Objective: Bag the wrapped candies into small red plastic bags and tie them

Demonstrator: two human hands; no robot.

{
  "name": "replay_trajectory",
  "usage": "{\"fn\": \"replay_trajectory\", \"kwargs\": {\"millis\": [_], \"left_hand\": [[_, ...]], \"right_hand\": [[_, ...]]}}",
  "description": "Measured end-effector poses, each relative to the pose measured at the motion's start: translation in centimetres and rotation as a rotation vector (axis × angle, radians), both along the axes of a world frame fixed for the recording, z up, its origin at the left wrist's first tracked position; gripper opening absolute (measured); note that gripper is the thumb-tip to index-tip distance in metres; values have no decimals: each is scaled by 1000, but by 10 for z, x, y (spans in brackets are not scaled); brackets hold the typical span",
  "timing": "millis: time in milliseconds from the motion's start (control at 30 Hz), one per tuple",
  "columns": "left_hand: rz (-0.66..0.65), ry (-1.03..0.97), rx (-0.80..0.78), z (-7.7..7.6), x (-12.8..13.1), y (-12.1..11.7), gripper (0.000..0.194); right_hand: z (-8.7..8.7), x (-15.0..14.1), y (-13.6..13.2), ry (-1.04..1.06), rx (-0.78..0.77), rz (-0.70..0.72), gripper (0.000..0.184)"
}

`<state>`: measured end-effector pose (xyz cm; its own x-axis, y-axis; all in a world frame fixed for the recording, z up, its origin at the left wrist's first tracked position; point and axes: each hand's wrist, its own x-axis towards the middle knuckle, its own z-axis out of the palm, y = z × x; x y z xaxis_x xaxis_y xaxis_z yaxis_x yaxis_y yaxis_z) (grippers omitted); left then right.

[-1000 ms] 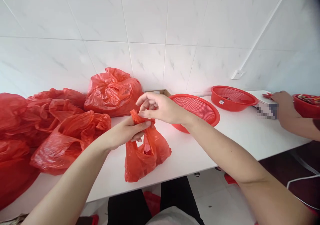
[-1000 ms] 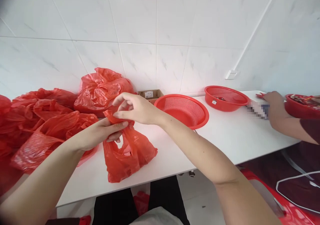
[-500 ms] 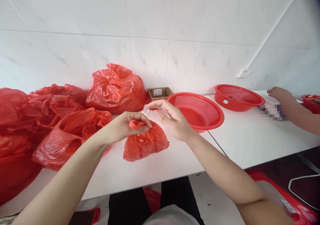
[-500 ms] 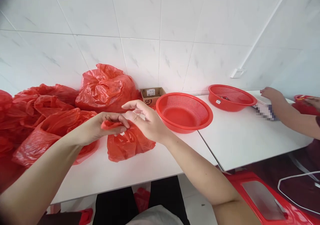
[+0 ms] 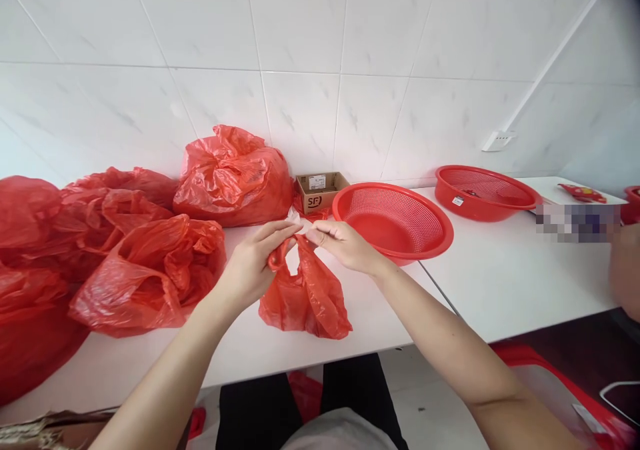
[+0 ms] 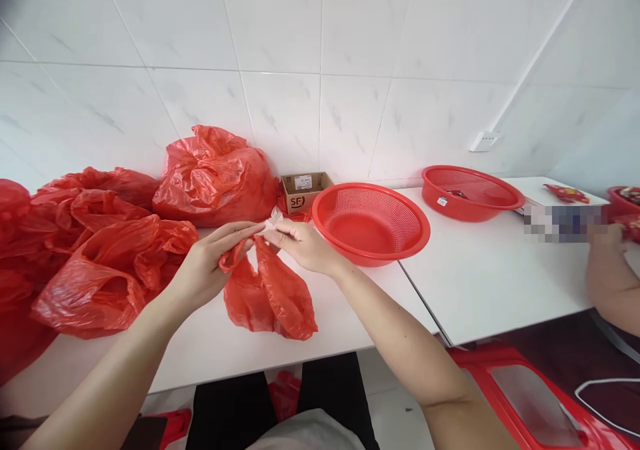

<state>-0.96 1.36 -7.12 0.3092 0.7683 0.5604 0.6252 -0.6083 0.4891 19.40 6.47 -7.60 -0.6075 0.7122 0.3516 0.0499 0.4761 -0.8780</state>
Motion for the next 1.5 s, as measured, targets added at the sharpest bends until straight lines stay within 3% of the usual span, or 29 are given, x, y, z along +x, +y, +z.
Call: {"fn": "replay_trajectory", "kwargs": {"millis": [200, 267, 400, 500, 600, 700, 800, 933, 1100, 1200, 1367, 1500], "left_hand": [[162, -41, -147, -43, -16, -50, 26], [159, -132, -237, -48, -19, -64, 26], [45, -523, -396, -39, -16, -55, 34], [-39, -882, -502, -33, -8, -28, 40], [-87, -837, -735, -35, 5, -10, 35], [-172, -714, -863, -42, 17, -7, 32], [-183, -738, -850, -48, 21, -10, 30], [-121, -795, -771, -53, 17, -10, 37], [-75, -865, -706, -56, 14, -9, 27], [-69, -877, -653, -55, 10, -10, 25], [-14, -579, -564, -56, -1, -13, 17], [-51, -419, -457, -60, -2, -12, 10]], "right_hand": [[-11, 26, 40, -255, 141, -529, 34], [-15, 28, 52, -275, 168, -598, 32], [-7, 15, 48, -193, 218, -522, 37], [8, 0, 31, -74, 167, -284, 34], [16, -17, 16, -64, 146, -82, 26], [10, -32, 9, -187, 197, -59, 21], [-3, -36, 5, -289, 186, -101, 16], [-8, -25, 0, -384, 48, -153, 26], [5, -14, -23, -224, 106, -325, 22], [0, -17, -43, -203, 130, -369, 19], [-25, -14, -51, -310, 60, -393, 20], [-36, -8, -40, -184, 130, -288, 30]]}}
